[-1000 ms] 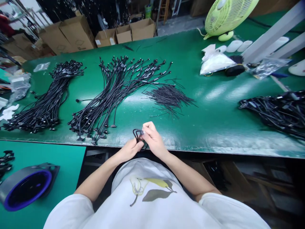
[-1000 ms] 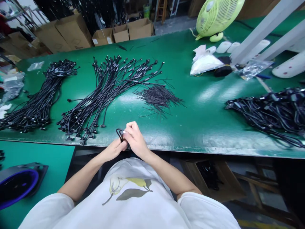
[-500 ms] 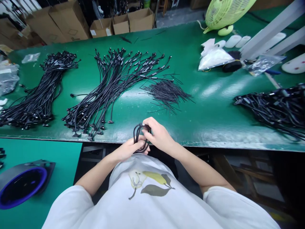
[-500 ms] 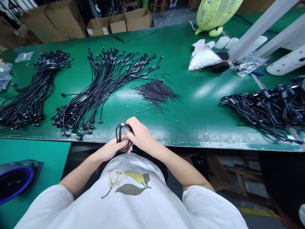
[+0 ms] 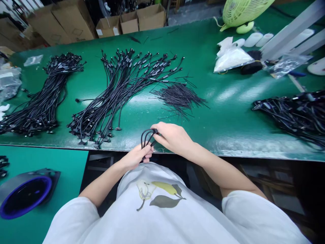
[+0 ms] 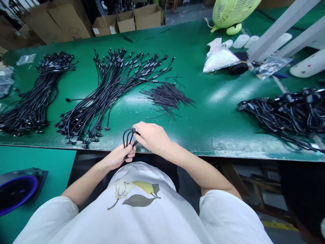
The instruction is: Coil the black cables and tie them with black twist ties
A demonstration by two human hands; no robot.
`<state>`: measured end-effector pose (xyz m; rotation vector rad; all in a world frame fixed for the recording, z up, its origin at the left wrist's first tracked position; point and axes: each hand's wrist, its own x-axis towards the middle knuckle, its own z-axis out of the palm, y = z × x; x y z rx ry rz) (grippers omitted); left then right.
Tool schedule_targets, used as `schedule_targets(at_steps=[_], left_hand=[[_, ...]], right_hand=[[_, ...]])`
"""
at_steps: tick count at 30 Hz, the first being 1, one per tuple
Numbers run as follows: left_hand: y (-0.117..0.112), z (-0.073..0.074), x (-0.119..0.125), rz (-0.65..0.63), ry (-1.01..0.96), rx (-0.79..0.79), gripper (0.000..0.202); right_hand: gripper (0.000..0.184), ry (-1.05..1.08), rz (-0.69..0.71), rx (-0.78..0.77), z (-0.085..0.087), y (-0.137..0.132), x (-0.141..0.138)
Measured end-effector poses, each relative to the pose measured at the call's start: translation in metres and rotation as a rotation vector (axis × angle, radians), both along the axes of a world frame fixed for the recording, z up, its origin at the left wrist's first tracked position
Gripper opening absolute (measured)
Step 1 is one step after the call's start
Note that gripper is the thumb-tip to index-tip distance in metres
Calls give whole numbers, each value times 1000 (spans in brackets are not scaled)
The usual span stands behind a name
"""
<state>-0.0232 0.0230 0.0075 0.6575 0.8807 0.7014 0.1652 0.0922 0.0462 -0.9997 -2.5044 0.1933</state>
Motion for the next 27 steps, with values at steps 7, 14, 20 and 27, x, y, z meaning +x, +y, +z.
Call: schedule_targets(at_steps=[7, 14, 20, 27], left_hand=[[11, 6, -9, -259, 323, 113, 41], [4, 12, -19, -448, 320, 203, 42], [8, 16, -16, -462, 250, 210, 43], [21, 17, -10, -446, 106, 95, 42]], right_hand=[[31, -239, 307, 335, -2, -17, -1], [44, -359, 471, 38, -30, -9, 7], [38, -277, 448, -41, -22, -9, 8], [24, -184, 471, 177, -24, -5, 12]])
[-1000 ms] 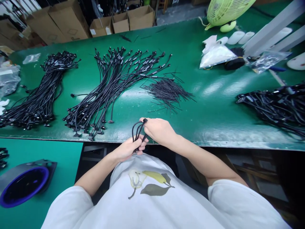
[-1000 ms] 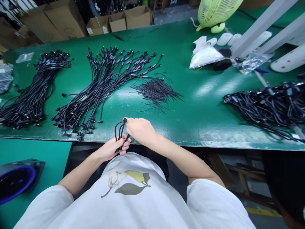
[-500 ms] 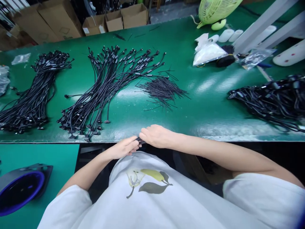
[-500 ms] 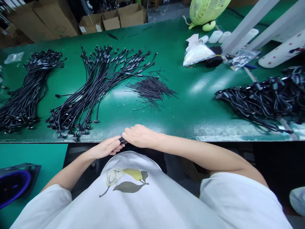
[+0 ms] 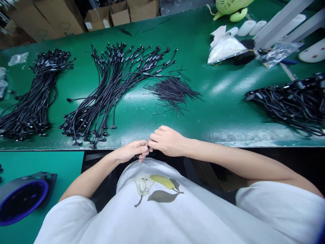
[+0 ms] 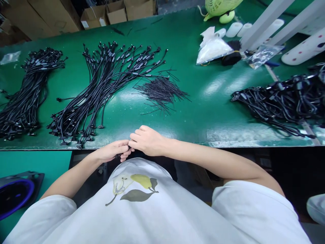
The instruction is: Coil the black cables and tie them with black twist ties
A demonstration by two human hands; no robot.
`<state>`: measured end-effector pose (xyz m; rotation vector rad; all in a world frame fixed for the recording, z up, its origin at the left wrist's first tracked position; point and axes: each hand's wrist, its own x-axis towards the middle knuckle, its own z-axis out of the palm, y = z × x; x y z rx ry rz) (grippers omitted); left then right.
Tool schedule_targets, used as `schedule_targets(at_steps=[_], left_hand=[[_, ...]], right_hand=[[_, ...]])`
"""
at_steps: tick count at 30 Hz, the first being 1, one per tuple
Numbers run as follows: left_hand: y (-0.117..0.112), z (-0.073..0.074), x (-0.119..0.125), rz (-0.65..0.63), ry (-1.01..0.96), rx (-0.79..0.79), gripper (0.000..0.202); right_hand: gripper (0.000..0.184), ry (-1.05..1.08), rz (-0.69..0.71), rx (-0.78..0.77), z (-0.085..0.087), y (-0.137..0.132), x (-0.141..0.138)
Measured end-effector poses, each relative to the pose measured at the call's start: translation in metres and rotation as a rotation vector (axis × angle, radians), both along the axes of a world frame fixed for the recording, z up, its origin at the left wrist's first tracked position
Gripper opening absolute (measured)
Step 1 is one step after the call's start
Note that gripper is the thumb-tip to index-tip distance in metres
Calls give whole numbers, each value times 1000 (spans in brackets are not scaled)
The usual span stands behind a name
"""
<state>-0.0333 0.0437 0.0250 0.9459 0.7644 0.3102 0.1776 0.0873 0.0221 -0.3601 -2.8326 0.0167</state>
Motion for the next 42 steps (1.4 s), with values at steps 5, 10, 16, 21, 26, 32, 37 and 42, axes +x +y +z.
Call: schedule_targets(at_steps=[5, 10, 16, 21, 26, 32, 37, 42], left_hand=[[-4, -18, 7, -34, 448, 478, 34], [-6, -29, 11, -138, 921, 1186, 37], [8, -10, 6, -239, 723, 991, 33], [7, -13, 11, -115, 735, 937, 24], [2, -27, 19, 50, 639, 822, 22], [16, -21, 16, -47, 372, 460, 32], [16, -16, 13, 140, 394, 462, 30], [9, -18, 12, 268, 288, 308, 28]], right_hand=[[24, -180, -100, -170, -3, -6, 3], [33, -414, -230, -708, 13, 5, 6], [25, -334, -258, -484, 5, 2, 2], [19, -277, -243, -257, -14, -4, 1], [20, -231, -240, -201, -17, -2, 4], [23, -191, -160, -129, -13, 1, 11], [30, 129, -204, -234, -9, 16, 20], [49, 487, -402, -822, -8, 23, 20]])
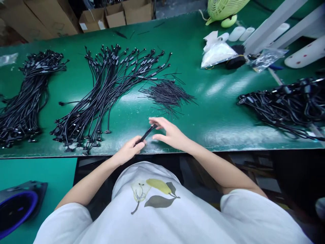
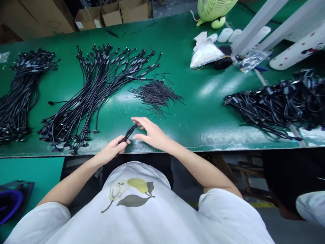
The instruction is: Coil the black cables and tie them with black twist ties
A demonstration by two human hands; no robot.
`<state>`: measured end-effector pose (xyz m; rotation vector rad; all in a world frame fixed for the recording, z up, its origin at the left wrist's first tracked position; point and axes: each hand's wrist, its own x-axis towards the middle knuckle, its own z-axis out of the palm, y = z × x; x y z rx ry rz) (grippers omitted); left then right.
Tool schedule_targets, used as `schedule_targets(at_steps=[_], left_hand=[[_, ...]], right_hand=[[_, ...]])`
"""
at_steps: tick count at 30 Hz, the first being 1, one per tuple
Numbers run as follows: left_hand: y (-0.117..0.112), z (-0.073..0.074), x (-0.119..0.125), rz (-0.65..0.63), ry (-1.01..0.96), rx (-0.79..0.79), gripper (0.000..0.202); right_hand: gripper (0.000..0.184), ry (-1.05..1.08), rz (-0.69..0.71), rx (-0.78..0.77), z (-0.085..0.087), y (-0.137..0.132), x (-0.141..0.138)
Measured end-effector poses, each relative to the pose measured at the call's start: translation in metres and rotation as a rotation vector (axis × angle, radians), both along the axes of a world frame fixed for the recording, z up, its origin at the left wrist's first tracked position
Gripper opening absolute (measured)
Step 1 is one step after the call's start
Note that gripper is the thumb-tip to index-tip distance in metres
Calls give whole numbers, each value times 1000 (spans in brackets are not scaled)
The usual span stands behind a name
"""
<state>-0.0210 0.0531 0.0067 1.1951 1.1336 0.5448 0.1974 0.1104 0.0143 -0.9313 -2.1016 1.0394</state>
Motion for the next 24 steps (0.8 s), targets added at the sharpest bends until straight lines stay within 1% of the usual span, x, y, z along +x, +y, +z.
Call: schedule_targets(at_steps=[2, 3, 5, 7, 9, 11, 13, 15, 17, 19, 21, 23, 24], left_hand=[[-2, -1, 1, -39, -218, -144, 32], [-3, -1, 2, -51, -310, -198, 34], [-4, -1, 3, -59, -444, -270, 40], [-6, 1, 4, -37, -518, -315, 50], [-6, 2, 4, 5, -566, -344, 60], [-6, 2, 4, 45, -593, -375, 64], [-6, 3, 4, 74, -614, -404, 62], [-7, 6, 4, 88, -659, -427, 58], [-8, 12, 5, 92, -713, -439, 53], [-9, 18, 7, 114, -730, -442, 47], [-8, 23, 9, 198, -714, -420, 42], [-4, 26, 10, 345, -710, -362, 40], [-1, 26, 9, 425, -722, -322, 40]], right_hand=[[29, 65, 36, -127, 0, -2, -6], [25, 75, 30, -165, 0, -4, -10], [26, 103, -22, -239, 2, -6, -16], [27, 163, -50, -346, 3, -8, -22], [27, 229, -38, -439, 3, -9, -26], [26, 287, -23, -469, 2, -9, -31], [26, 339, -27, -429, 0, -10, -37], [27, 392, -50, -347, 0, -10, -43], [30, 430, -82, -282, 3, -9, -49], [34, 435, -102, -250, 8, -8, -53], [35, 404, -98, -218, 12, -9, -55], [38, 354, -89, -148, 12, -13, -56], [46, 313, -80, -89, 10, -17, -57]])
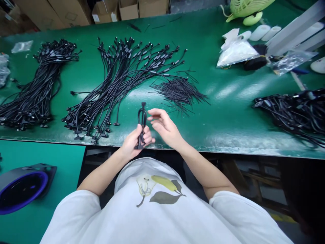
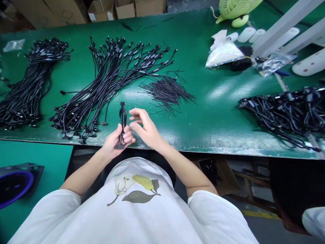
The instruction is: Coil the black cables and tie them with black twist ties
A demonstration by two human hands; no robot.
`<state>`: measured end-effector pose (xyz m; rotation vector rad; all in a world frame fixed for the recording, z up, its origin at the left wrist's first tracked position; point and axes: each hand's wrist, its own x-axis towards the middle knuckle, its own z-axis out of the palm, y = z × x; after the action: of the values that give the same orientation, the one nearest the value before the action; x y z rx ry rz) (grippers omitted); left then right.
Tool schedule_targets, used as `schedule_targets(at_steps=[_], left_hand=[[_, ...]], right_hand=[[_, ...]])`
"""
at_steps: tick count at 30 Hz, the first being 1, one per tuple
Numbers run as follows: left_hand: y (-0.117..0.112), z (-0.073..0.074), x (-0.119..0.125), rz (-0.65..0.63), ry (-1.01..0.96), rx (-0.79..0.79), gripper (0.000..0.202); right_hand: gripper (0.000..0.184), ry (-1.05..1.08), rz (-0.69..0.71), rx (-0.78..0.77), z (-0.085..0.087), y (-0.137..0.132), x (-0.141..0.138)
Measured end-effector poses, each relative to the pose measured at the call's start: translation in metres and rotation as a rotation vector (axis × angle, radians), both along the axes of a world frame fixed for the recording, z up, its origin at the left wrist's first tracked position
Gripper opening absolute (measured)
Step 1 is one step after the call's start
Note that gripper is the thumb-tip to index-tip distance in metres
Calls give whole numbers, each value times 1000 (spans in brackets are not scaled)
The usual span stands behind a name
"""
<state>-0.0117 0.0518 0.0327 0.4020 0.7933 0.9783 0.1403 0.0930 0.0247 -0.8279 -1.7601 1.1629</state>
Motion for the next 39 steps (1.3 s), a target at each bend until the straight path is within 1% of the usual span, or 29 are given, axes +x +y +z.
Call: schedule_targets(at_steps=[2, 3, 4, 5, 6, 7, 8, 9, 11, 15, 16, 18, 21, 23, 24, 26, 27, 28, 29, 30, 31, 32, 33, 34, 36, 37, 38, 39], left_hand=[[6, -2, -1, 157, -10, 22, 38], [10, -4, -1, 213, -24, 30, 37], [12, -6, -1, 255, -39, 30, 36], [14, -8, -1, 284, -52, 17, 35], [15, -9, 0, 301, -61, -4, 35], [15, -11, 0, 305, -64, -27, 36], [15, -13, 1, 298, -60, -44, 38], [14, -15, 1, 283, -43, -49, 40], [12, -19, -1, 237, 29, -11, 43], [7, -25, -18, 74, 217, 140, 48], [6, -26, -24, 22, 260, 163, 50], [3, -27, -36, -90, 348, 187, 51], [-1, -26, -52, -266, 499, 238, 52], [-2, -24, -62, -336, 630, 325, 50], [-2, -23, -67, -343, 703, 376, 48], [-1, -19, -80, -288, 797, 472, 43], [-1, -18, -88, -258, 812, 521, 41], [-1, -16, -96, -258, 808, 574, 38], [-1, -14, -104, -308, 789, 634, 34], [-1, -11, -110, -401, 765, 702, 28], [-2, -8, -114, -499, 750, 770, 23], [-2, -4, -114, -556, 756, 840, 20], [-1, 1, -111, -531, 796, 905, 21], [-1, 7, -103, -422, 879, 968, 22], [0, 20, -78, -123, 1129, 1136, 25], [1, 26, -63, -36, 1258, 1248, 33], [2, 31, -48, -36, 1360, 1379, 43], [3, 34, -35, -92, 1441, 1496, 52]], right_hand=[[63, -126, 5, 164, -6, -10, -3], [63, -205, 4, 259, -11, -16, -6], [56, -278, -4, 349, -15, -22, -8], [44, -342, -18, 420, -19, -27, -11], [32, -387, -40, 468, -22, -31, -14], [24, -406, -68, 495, -24, -33, -16], [20, -399, -96, 500, -26, -35, -18], [19, -366, -117, 480, -26, -35, -18], [20, -241, -129, 350, -25, -31, -15], [30, 49, -13, -116, -20, -13, 9], [33, 105, 8, -206, -19, -8, 17], [35, 199, 4, -308, -13, 0, 34], [34, 325, -60, -323, 1, 7, 53], [37, 382, -152, -298, 11, 12, 63], [39, 407, -207, -278, 16, 15, 67], [44, 478, -308, -236, 26, 22, 76], [44, 527, -341, -220, 31, 26, 81], [41, 579, -361, -213, 36, 29, 85], [37, 627, -368, -216, 41, 31, 89], [33, 662, -363, -228, 46, 31, 92], [31, 683, -346, -252, 50, 30, 92], [32, 685, -315, -291, 53, 28, 89], [34, 669, -270, -344, 54, 24, 84], [36, 631, -211, -407, 54, 20, 76], [32, 495, -64, -546, 50, 9, 53], [28, 400, 11, -597, 46, 4, 41], [23, 294, 77, -621, 41, -2, 30], [17, 184, 123, -623, 36, -6, 19]])
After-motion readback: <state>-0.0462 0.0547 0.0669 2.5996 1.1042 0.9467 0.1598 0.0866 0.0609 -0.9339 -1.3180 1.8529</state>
